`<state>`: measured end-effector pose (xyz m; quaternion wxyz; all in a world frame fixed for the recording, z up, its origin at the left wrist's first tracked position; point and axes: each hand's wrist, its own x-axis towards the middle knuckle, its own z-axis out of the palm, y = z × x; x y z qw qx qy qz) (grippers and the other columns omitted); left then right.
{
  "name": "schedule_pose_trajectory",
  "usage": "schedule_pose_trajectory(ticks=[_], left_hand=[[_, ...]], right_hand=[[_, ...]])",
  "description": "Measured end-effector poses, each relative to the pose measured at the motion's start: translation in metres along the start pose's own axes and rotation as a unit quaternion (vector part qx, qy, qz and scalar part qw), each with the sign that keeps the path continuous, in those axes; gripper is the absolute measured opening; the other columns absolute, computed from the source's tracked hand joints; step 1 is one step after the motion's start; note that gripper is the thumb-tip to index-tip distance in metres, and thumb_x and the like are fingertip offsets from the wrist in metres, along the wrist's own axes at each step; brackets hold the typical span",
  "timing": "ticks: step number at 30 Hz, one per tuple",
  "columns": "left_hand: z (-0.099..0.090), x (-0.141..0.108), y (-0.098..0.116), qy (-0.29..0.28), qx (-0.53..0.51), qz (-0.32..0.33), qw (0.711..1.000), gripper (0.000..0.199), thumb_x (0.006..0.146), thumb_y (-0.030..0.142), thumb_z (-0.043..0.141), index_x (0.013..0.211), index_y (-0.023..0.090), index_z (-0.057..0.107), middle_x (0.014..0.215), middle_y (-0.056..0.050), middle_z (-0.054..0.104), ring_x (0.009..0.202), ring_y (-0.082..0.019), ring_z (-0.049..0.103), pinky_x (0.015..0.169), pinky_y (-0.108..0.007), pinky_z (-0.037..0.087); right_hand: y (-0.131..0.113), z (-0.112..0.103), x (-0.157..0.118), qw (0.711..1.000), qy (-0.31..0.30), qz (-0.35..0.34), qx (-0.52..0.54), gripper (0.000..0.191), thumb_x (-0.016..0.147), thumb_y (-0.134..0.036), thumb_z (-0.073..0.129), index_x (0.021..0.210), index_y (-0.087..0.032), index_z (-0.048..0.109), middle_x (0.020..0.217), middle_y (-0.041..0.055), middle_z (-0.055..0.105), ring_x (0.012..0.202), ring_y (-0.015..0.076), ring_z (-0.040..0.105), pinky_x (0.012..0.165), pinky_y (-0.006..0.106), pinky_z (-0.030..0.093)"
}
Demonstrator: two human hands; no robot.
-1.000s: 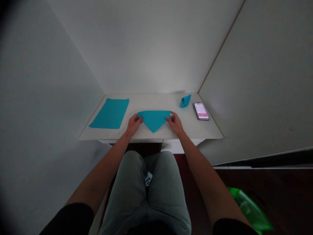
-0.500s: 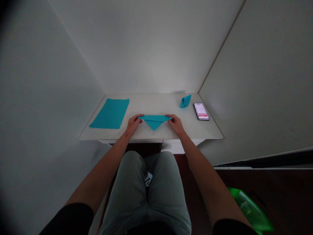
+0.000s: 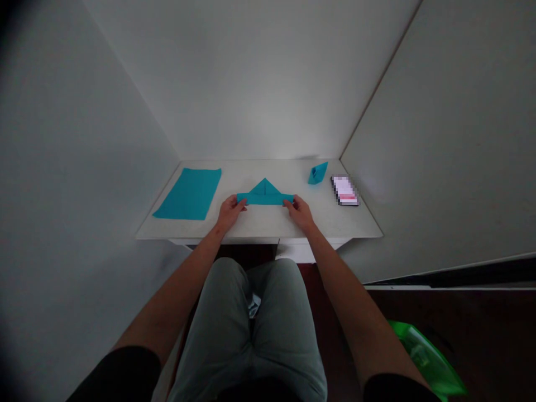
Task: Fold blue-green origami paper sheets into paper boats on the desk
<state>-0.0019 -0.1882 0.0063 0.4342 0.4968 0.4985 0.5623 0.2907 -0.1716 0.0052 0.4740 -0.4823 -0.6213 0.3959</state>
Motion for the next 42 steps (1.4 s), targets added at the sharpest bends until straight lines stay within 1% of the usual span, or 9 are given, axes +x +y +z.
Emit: schedule_pose_trajectory(ticks=[4,7,10,13,21,31,36,39,42], left_hand=[[0.000,-0.001,0.002,-0.006,-0.004,0.006,1.000,0.048,0.084,0.057,0.085,0.108,0.023,0.061,0.082,-0.001,0.076,0.068,-0.015,0.069,0.067,-0.029,0.056],[0.000,-0.001,0.003,-0.014,0.002,0.012,1.000,0.043,0.083,0.054,0.085,0.102,0.022,0.063,0.086,-0.003,0.077,0.069,-0.015,0.068,0.068,-0.029,0.056],[-0.001,-0.002,0.004,-0.009,0.027,0.010,1.000,0.041,0.079,0.049,0.089,0.101,0.021,0.069,0.095,-0.005,0.078,0.073,-0.015,0.068,0.070,-0.030,0.057],[-0.002,-0.003,0.005,-0.011,0.054,0.010,0.998,0.042,0.076,0.043,0.091,0.107,0.019,0.075,0.098,-0.006,0.078,0.074,-0.014,0.065,0.070,-0.029,0.056],[-0.003,-0.004,0.007,-0.007,0.075,0.002,0.997,0.041,0.078,0.041,0.088,0.112,0.019,0.080,0.076,-0.001,0.072,0.066,-0.014,0.060,0.063,-0.027,0.049],[-0.002,-0.005,0.009,0.009,0.083,0.012,0.996,0.035,0.082,0.047,0.083,0.101,0.019,0.077,0.072,-0.001,0.071,0.069,-0.017,0.067,0.067,-0.029,0.053],[-0.001,-0.007,0.006,-0.005,0.101,0.019,0.995,0.033,0.082,0.047,0.082,0.100,0.020,0.075,0.072,0.000,0.069,0.066,-0.016,0.064,0.063,-0.028,0.048],[0.002,-0.008,0.005,-0.012,0.119,0.032,0.992,0.030,0.083,0.048,0.079,0.094,0.021,0.073,0.072,0.000,0.068,0.065,-0.015,0.061,0.062,-0.028,0.047],[0.004,-0.009,0.006,-0.009,0.112,0.035,0.993,0.031,0.087,0.051,0.075,0.087,0.021,0.068,0.073,0.000,0.070,0.064,-0.014,0.061,0.062,-0.028,0.047]], right_hand=[[0.000,0.002,0.002,0.999,-0.004,0.006,0.040,0.052,0.082,-0.069,0.076,0.109,-0.027,0.060,0.078,-0.0012,0.072,0.052,0.0131,0.047,0.051,0.029,0.040],[-0.001,0.001,0.002,1.000,0.003,-0.004,0.028,0.042,0.084,-0.059,0.072,0.108,-0.026,0.064,0.081,-0.0001,0.071,0.054,0.0132,0.049,0.053,0.029,0.040],[-0.003,-0.002,-0.001,1.000,0.005,0.005,0.000,0.038,0.083,-0.051,0.069,0.110,-0.024,0.073,0.072,-0.0017,0.063,0.056,0.0147,0.049,0.055,0.029,0.039],[-0.007,-0.005,-0.005,0.999,0.003,0.018,-0.026,0.047,0.081,-0.046,0.070,0.121,-0.022,0.077,0.058,-0.0061,0.049,0.055,0.0149,0.042,0.056,0.030,0.035],[-0.016,-0.004,-0.008,0.999,0.018,0.021,-0.043,0.064,0.080,-0.059,0.076,0.128,-0.017,0.079,0.057,-0.0072,0.044,0.056,0.0143,0.036,0.058,0.032,0.035],[-0.012,-0.002,-0.007,0.997,0.023,0.022,-0.068,0.067,0.083,-0.065,0.073,0.129,-0.018,0.080,0.054,-0.0063,0.043,0.055,0.0150,0.037,0.057,0.032,0.034],[-0.010,-0.001,-0.006,0.995,0.029,0.025,-0.092,0.064,0.086,-0.070,0.070,0.121,-0.018,0.084,0.056,-0.0016,0.055,0.054,0.0158,0.042,0.056,0.032,0.035],[-0.009,0.000,-0.005,0.995,0.031,0.017,-0.093,0.064,0.088,-0.073,0.067,0.117,-0.019,0.085,0.077,0.0066,0.075,0.058,0.0167,0.048,0.057,0.032,0.039],[-0.009,0.000,-0.004,0.996,0.039,0.020,-0.079,0.064,0.089,-0.073,0.065,0.116,-0.019,0.085,0.093,0.0104,0.082,0.058,0.0167,0.050,0.055,0.032,0.039]])
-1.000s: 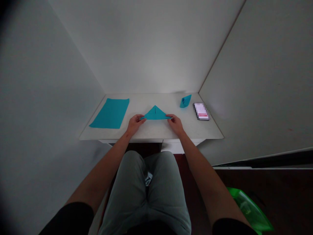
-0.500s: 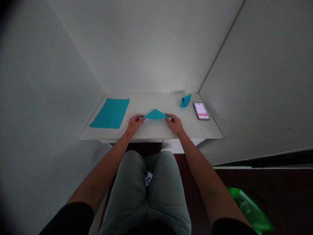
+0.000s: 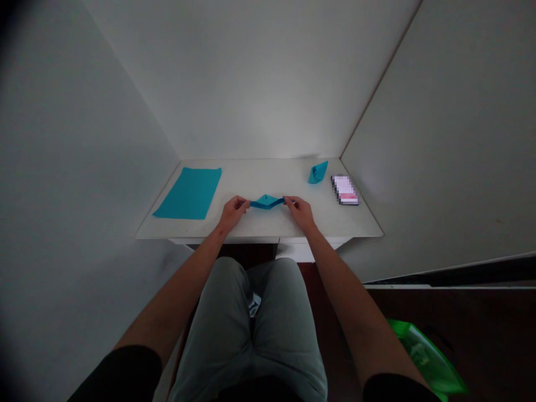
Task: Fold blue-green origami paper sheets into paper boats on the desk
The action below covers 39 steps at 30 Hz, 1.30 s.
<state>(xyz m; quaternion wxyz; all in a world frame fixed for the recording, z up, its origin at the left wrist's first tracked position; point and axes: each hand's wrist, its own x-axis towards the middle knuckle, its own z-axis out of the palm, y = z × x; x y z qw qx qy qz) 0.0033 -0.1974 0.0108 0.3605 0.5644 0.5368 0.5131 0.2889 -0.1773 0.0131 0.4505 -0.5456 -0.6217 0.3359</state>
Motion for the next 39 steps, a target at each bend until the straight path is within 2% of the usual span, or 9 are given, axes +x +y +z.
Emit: schedule_pose_trajectory(ticks=[11,18,21,26,28,32,35,37,39], left_hand=[[0.002,-0.002,0.004,-0.001,0.011,-0.005,1.000,0.031,0.099,0.049,0.067,0.086,0.024,0.055,0.073,-0.001,0.073,0.064,-0.016,0.068,0.067,-0.029,0.051],[0.002,-0.006,0.003,-0.047,0.086,0.016,0.995,0.024,0.094,0.043,0.073,0.088,0.023,0.062,0.069,0.002,0.070,0.064,-0.017,0.067,0.064,-0.029,0.046],[0.002,-0.007,0.003,-0.085,0.139,0.034,0.986,0.022,0.091,0.045,0.077,0.091,0.023,0.071,0.069,0.001,0.071,0.063,-0.017,0.065,0.064,-0.030,0.045],[0.002,-0.007,0.005,-0.143,0.160,0.093,0.972,0.025,0.090,0.050,0.079,0.095,0.026,0.082,0.099,-0.004,0.080,0.077,-0.019,0.069,0.078,-0.034,0.053],[0.001,-0.006,0.005,-0.164,0.162,0.113,0.967,0.024,0.093,0.050,0.076,0.091,0.026,0.082,0.099,-0.005,0.079,0.080,-0.019,0.069,0.079,-0.034,0.053],[0.002,-0.005,0.003,-0.104,0.195,0.122,0.967,0.018,0.084,0.037,0.085,0.087,0.022,0.076,0.100,-0.005,0.071,0.084,-0.019,0.067,0.082,-0.034,0.053],[0.004,-0.006,0.004,-0.039,0.231,0.126,0.964,0.040,0.074,0.026,0.091,0.110,0.022,0.074,0.121,-0.009,0.069,0.103,-0.026,0.068,0.094,-0.040,0.053],[0.005,-0.007,0.005,-0.043,0.247,0.131,0.959,0.047,0.078,0.022,0.088,0.122,0.024,0.073,0.130,-0.011,0.070,0.120,-0.031,0.066,0.105,-0.045,0.049],[0.006,-0.008,0.006,-0.072,0.255,0.136,0.955,0.038,0.084,0.021,0.083,0.121,0.028,0.075,0.131,-0.010,0.074,0.128,-0.033,0.064,0.113,-0.050,0.044]], right_hand=[[-0.002,0.000,-0.004,1.000,0.013,-0.011,0.017,0.055,0.089,-0.067,0.070,0.117,-0.021,0.081,0.081,0.0044,0.074,0.055,0.0143,0.045,0.052,0.030,0.035],[-0.002,-0.001,-0.005,0.998,-0.012,-0.063,-0.013,0.049,0.087,-0.057,0.075,0.119,-0.021,0.080,0.091,0.0054,0.074,0.062,0.0149,0.051,0.061,0.032,0.045],[-0.003,-0.001,-0.005,0.995,-0.024,-0.096,-0.022,0.049,0.089,-0.055,0.074,0.125,-0.022,0.080,0.103,0.0075,0.073,0.065,0.0152,0.053,0.065,0.034,0.050],[0.001,0.002,-0.005,0.978,-0.103,-0.154,-0.092,0.041,0.097,-0.044,0.070,0.134,-0.029,0.078,0.127,0.0103,0.068,0.077,0.0175,0.062,0.075,0.037,0.058],[0.004,0.003,-0.005,0.963,-0.135,-0.179,-0.147,0.038,0.099,-0.034,0.067,0.135,-0.032,0.079,0.134,0.0102,0.066,0.087,0.0199,0.066,0.085,0.041,0.060],[0.011,0.006,-0.003,0.938,-0.152,-0.223,-0.219,0.038,0.098,-0.021,0.064,0.129,-0.035,0.081,0.138,0.0088,0.067,0.110,0.0277,0.066,0.105,0.050,0.055],[0.014,0.007,-0.001,0.935,-0.145,-0.231,-0.225,0.039,0.098,-0.022,0.064,0.132,-0.033,0.079,0.134,0.0099,0.070,0.119,0.0309,0.063,0.109,0.053,0.051],[0.014,0.008,0.000,0.937,-0.135,-0.224,-0.230,0.038,0.097,-0.025,0.066,0.134,-0.029,0.077,0.130,0.0113,0.072,0.120,0.0325,0.062,0.110,0.054,0.049],[0.014,0.009,0.001,0.941,-0.124,-0.213,-0.234,0.034,0.097,-0.029,0.068,0.129,-0.025,0.079,0.125,0.0121,0.074,0.117,0.0333,0.062,0.109,0.054,0.048]])
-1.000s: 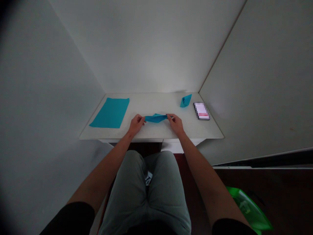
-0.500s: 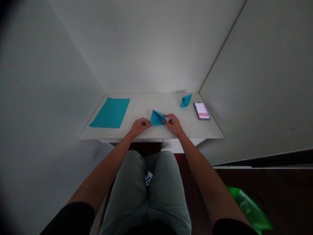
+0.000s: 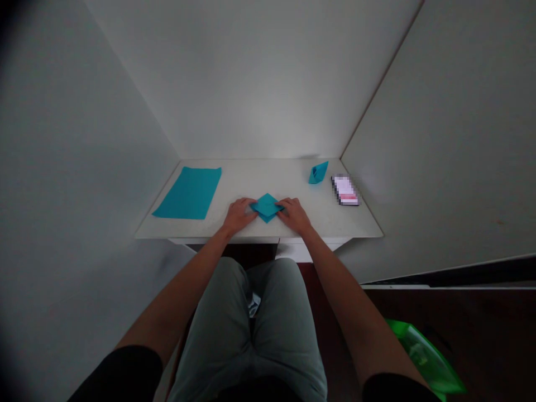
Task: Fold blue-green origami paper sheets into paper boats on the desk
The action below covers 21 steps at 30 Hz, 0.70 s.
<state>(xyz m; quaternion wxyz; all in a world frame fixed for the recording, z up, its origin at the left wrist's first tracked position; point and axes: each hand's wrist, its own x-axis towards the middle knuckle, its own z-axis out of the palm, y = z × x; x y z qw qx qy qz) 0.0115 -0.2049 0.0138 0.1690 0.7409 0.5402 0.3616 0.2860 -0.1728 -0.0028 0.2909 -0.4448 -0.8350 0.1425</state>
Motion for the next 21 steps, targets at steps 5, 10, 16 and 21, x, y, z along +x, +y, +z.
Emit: schedule_pose_trajectory(ticks=[5,10,16,21], left_hand=[[0.002,0.003,-0.003,-0.021,-0.024,0.010,0.999,0.009,0.098,0.030,0.072,0.100,0.028,0.080,0.120,-0.007,0.080,0.122,-0.031,0.067,0.113,-0.050,0.043],[0.003,0.003,-0.005,-0.003,-0.023,-0.005,1.000,0.013,0.096,0.036,0.074,0.091,0.025,0.078,0.101,-0.009,0.079,0.107,-0.029,0.068,0.106,-0.046,0.047],[0.001,0.003,-0.003,0.019,-0.081,-0.023,0.996,0.009,0.100,0.033,0.068,0.097,0.025,0.072,0.099,-0.006,0.077,0.096,-0.025,0.070,0.097,-0.040,0.052],[0.004,0.003,-0.005,0.032,-0.194,-0.036,0.980,0.012,0.100,0.034,0.066,0.098,0.023,0.065,0.115,-0.007,0.075,0.095,-0.019,0.071,0.089,-0.034,0.055]], right_hand=[[-0.001,-0.001,0.001,0.998,0.009,0.047,0.041,0.027,0.102,-0.040,0.063,0.116,-0.025,0.080,0.105,0.0101,0.077,0.099,0.0291,0.063,0.095,0.047,0.051],[-0.003,-0.002,0.001,0.998,0.039,0.051,0.021,0.028,0.101,-0.044,0.064,0.112,-0.024,0.079,0.104,0.0118,0.074,0.098,0.0296,0.063,0.096,0.048,0.051],[-0.009,-0.005,0.003,0.998,0.023,0.050,0.004,0.022,0.098,-0.043,0.068,0.103,-0.024,0.078,0.107,0.0117,0.073,0.096,0.0284,0.065,0.090,0.044,0.052],[-0.014,-0.009,0.001,0.991,0.004,0.088,0.100,0.024,0.099,-0.047,0.063,0.102,-0.026,0.073,0.090,0.0043,0.073,0.071,0.0205,0.063,0.074,0.037,0.048]])
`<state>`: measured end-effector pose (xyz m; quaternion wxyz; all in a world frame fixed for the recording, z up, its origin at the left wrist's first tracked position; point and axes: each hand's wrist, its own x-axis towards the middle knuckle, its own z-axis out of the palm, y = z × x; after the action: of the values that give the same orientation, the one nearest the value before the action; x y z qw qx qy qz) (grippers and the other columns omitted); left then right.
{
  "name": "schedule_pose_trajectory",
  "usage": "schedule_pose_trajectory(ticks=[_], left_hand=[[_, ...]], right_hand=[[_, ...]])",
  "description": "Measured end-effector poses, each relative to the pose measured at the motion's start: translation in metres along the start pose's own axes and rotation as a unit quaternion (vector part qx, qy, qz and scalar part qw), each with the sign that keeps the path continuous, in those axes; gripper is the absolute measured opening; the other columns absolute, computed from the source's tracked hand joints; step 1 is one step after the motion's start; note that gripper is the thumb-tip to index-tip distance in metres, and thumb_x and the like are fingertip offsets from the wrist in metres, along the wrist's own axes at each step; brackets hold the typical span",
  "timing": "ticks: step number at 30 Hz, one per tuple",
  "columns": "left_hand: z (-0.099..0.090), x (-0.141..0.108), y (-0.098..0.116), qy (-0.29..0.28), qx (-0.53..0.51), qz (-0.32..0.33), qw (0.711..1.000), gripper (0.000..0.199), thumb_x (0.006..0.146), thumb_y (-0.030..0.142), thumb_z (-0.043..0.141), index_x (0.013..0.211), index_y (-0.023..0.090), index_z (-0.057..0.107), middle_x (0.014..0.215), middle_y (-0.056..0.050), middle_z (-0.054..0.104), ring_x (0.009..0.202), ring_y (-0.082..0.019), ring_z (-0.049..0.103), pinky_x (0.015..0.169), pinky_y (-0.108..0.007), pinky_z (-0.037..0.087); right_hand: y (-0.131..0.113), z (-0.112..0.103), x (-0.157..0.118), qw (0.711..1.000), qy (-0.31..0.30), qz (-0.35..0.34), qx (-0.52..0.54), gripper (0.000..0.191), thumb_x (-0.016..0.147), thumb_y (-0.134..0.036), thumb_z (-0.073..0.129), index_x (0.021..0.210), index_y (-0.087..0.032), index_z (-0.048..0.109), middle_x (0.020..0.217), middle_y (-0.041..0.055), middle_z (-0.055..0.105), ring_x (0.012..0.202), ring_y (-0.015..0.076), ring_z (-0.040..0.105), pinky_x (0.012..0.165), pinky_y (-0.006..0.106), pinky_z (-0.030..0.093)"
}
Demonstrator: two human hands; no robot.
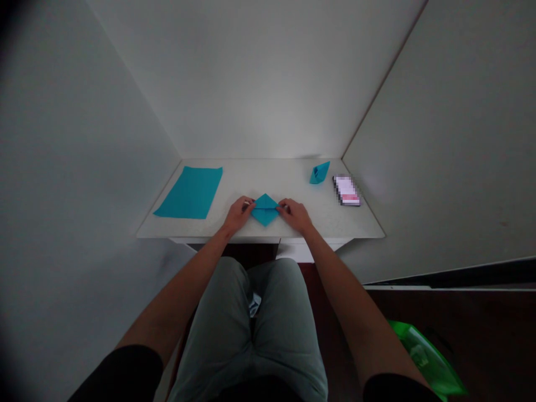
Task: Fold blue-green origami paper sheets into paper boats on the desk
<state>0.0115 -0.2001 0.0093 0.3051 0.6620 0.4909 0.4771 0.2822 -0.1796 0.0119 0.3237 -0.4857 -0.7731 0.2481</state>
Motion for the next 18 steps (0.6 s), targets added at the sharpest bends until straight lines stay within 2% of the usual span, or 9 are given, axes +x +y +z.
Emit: schedule_pose_trajectory(ticks=[3,6,9,11,14,18], left_hand=[[0.000,0.000,-0.003,0.017,-0.041,-0.023,0.999,0.014,0.095,0.032,0.071,0.101,0.022,0.063,0.113,-0.008,0.075,0.089,-0.018,0.071,0.083,-0.031,0.055],[-0.001,0.000,-0.007,0.032,-0.056,-0.043,0.997,0.022,0.093,0.027,0.072,0.113,0.021,0.064,0.113,-0.008,0.075,0.084,-0.016,0.071,0.080,-0.030,0.055],[-0.002,0.001,-0.010,0.032,-0.045,-0.019,0.998,0.024,0.094,0.022,0.070,0.118,0.020,0.068,0.121,-0.010,0.073,0.083,-0.015,0.071,0.080,-0.030,0.057],[-0.003,0.002,-0.012,0.022,-0.022,0.009,0.999,0.016,0.095,0.020,0.068,0.110,0.020,0.074,0.126,-0.011,0.071,0.087,-0.014,0.071,0.081,-0.031,0.059],[-0.003,0.002,-0.015,-0.005,0.003,0.035,0.999,0.014,0.095,0.018,0.069,0.103,0.020,0.081,0.128,-0.011,0.072,0.101,-0.018,0.073,0.088,-0.033,0.062],[-0.004,0.002,-0.019,-0.037,-0.020,0.029,0.999,0.027,0.086,0.019,0.081,0.114,0.021,0.082,0.136,-0.012,0.072,0.110,-0.022,0.074,0.093,-0.037,0.064]], right_hand=[[-0.001,-0.001,-0.002,0.998,0.007,0.028,0.061,0.028,0.097,-0.053,0.064,0.103,-0.026,0.070,0.088,0.0032,0.073,0.067,0.0191,0.060,0.068,0.034,0.046],[-0.001,-0.002,-0.003,0.994,0.028,0.034,0.099,0.031,0.094,-0.054,0.067,0.105,-0.026,0.069,0.090,0.0042,0.073,0.069,0.0190,0.059,0.068,0.034,0.047],[-0.002,-0.004,-0.003,0.992,0.029,0.025,0.124,0.037,0.093,-0.053,0.069,0.118,-0.026,0.069,0.091,0.0035,0.072,0.069,0.0180,0.059,0.068,0.033,0.048],[-0.003,-0.005,-0.003,0.991,0.026,0.018,0.128,0.042,0.094,-0.053,0.068,0.124,-0.025,0.071,0.091,0.0033,0.071,0.069,0.0170,0.058,0.067,0.032,0.049],[-0.003,-0.006,-0.004,0.992,0.022,0.012,0.125,0.042,0.096,-0.052,0.064,0.124,-0.024,0.076,0.093,0.0045,0.073,0.066,0.0156,0.057,0.064,0.031,0.048],[-0.002,-0.007,-0.005,0.990,-0.001,0.026,0.140,0.044,0.097,-0.048,0.061,0.130,-0.024,0.078,0.103,0.0066,0.077,0.058,0.0134,0.054,0.058,0.030,0.046]])
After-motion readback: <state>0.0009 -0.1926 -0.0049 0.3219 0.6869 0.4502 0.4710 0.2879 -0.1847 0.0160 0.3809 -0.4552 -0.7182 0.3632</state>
